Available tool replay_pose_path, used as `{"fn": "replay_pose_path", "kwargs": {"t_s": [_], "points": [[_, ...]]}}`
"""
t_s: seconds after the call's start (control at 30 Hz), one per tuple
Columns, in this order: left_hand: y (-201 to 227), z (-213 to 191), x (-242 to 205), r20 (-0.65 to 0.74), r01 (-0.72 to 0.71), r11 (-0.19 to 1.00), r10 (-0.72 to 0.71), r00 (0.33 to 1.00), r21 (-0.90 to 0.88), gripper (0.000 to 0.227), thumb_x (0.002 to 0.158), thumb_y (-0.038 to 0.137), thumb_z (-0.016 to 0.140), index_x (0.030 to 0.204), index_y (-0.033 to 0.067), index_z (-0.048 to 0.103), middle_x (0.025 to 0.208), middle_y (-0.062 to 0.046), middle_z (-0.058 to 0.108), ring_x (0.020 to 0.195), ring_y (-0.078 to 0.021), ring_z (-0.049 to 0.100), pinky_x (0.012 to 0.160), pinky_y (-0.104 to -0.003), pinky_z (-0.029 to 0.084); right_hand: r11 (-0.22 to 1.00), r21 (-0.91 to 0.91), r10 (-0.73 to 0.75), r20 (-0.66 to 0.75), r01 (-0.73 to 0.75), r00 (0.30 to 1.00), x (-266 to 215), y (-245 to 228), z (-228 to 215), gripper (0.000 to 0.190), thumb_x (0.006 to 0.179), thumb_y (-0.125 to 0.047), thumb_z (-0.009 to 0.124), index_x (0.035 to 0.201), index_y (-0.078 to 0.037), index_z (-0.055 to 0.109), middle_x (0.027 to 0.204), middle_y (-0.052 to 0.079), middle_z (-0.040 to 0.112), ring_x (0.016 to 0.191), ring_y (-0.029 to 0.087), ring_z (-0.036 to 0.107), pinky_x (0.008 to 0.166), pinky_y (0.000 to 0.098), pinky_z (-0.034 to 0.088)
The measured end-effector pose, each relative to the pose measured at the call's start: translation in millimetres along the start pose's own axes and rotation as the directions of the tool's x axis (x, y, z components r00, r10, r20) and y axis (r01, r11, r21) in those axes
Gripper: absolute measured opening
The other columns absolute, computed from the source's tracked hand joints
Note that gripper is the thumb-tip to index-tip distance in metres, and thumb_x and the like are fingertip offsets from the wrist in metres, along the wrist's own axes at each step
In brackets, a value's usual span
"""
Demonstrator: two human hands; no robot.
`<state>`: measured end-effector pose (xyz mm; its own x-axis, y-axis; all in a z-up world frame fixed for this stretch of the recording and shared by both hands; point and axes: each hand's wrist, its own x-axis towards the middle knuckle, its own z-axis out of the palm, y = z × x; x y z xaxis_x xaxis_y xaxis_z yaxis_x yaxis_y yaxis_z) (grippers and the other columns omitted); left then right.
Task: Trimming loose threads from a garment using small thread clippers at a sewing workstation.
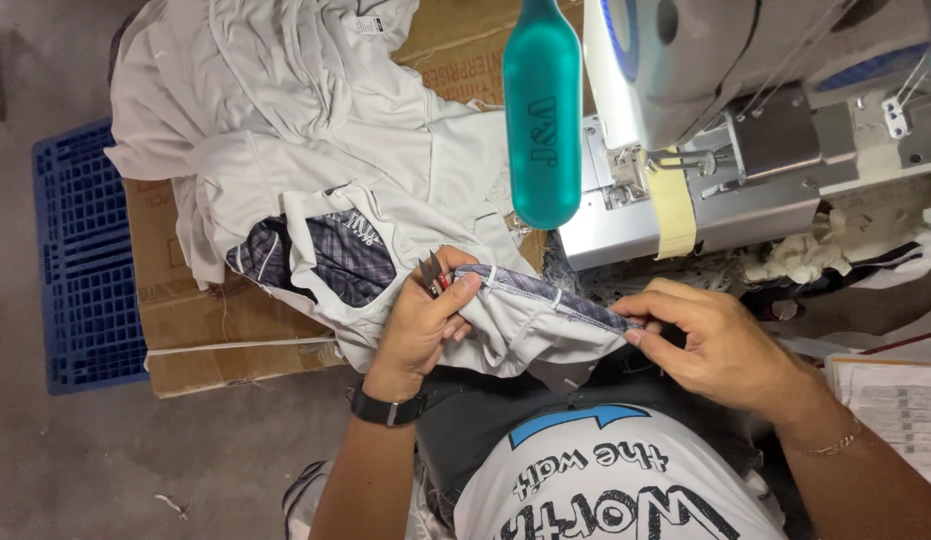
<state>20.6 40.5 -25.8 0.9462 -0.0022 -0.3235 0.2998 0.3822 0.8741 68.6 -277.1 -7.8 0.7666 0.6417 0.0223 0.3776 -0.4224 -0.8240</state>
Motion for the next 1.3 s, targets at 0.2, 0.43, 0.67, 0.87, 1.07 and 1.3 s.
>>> {"fn": "replay_pose_path", "kwargs": {"t_s": [0.2,0.43,0.67,0.87,1.07,1.3], "points": [[12,11,-8,0.090,-0.063,0.996,0.058,0.994,0.062,0.009,0.100,0.012,0.065,0.096,0.0047,0.062,0.056,0.003,0.041,0.040,-0.0029,0.038,0.038,-0.019,0.040,0.999,-0.033,0.014,-0.006,-0.015,1.000,1,6,0,0.025,0.089,-0.014,0.071,0.113,-0.009,0.075,0.090,0.001,0.071,0.072,0.013,0.068,0.070,0.0256,0.051],[23,37,-20,0.099,-0.016,0.982,-0.003,0.995,0.190,0.015,0.098,0.022,0.067,0.098,0.0073,0.065,0.064,0.002,0.047,0.049,-0.0045,0.044,0.042,-0.018,0.040,0.997,-0.054,-0.045,0.080,0.049,0.996,6,-10,-5,0.043,0.084,-0.021,0.076,0.126,-0.016,0.071,0.104,0.003,0.071,0.093,0.020,0.069,0.084,0.0329,0.052],[45,87,-38,0.449,-0.514,0.692,0.297,0.843,0.507,0.013,0.094,0.011,0.072,0.107,0.0116,0.075,0.082,-0.008,0.067,0.071,-0.0162,0.059,0.065,-0.030,0.051,0.998,0.060,-0.027,-0.091,0.033,0.995,5,-17,2,0.017,0.088,-0.013,0.068,0.101,-0.013,0.079,0.078,0.002,0.070,0.070,0.020,0.070,0.068,0.0317,0.057],[13,108,-63,0.732,-0.804,0.152,0.344,0.589,0.575,0.030,0.088,-0.002,0.066,0.117,0.0051,0.069,0.087,-0.006,0.057,0.050,-0.0224,0.048,0.042,-0.037,0.038,0.732,0.674,0.224,-0.098,-0.101,0.970,-8,-4,11,0.025,0.096,-0.001,0.058,0.117,0.000,0.070,0.112,0.015,0.075,0.097,0.020,0.072,0.085,0.0277,0.061],[-12,105,-65,0.649,-0.710,0.183,0.301,0.699,0.680,0.040,0.086,0.010,0.066,0.125,0.0076,0.066,0.107,-0.012,0.059,0.062,-0.0289,0.060,0.048,-0.042,0.046,0.514,0.854,0.254,-0.063,-0.079,0.965,-14,-4,23,0.031,0.091,0.001,0.066,0.122,0.004,0.068,0.105,0.014,0.076,0.091,0.017,0.072,0.085,0.0270,0.059],[14,95,-63,0.262,-0.430,0.411,0.404,0.876,0.804,0.063,0.085,0.048,0.076,0.127,0.0056,0.057,0.093,-0.008,0.061,0.078,-0.0221,0.064,0.068,-0.036,0.053,0.568,0.813,0.299,-0.059,-0.128,0.952,-16,-8,20,0.044,0.085,0.004,0.074,0.128,0.002,0.065,0.107,0.016,0.073,0.092,0.016,0.071,0.083,0.0262,0.064]]}}
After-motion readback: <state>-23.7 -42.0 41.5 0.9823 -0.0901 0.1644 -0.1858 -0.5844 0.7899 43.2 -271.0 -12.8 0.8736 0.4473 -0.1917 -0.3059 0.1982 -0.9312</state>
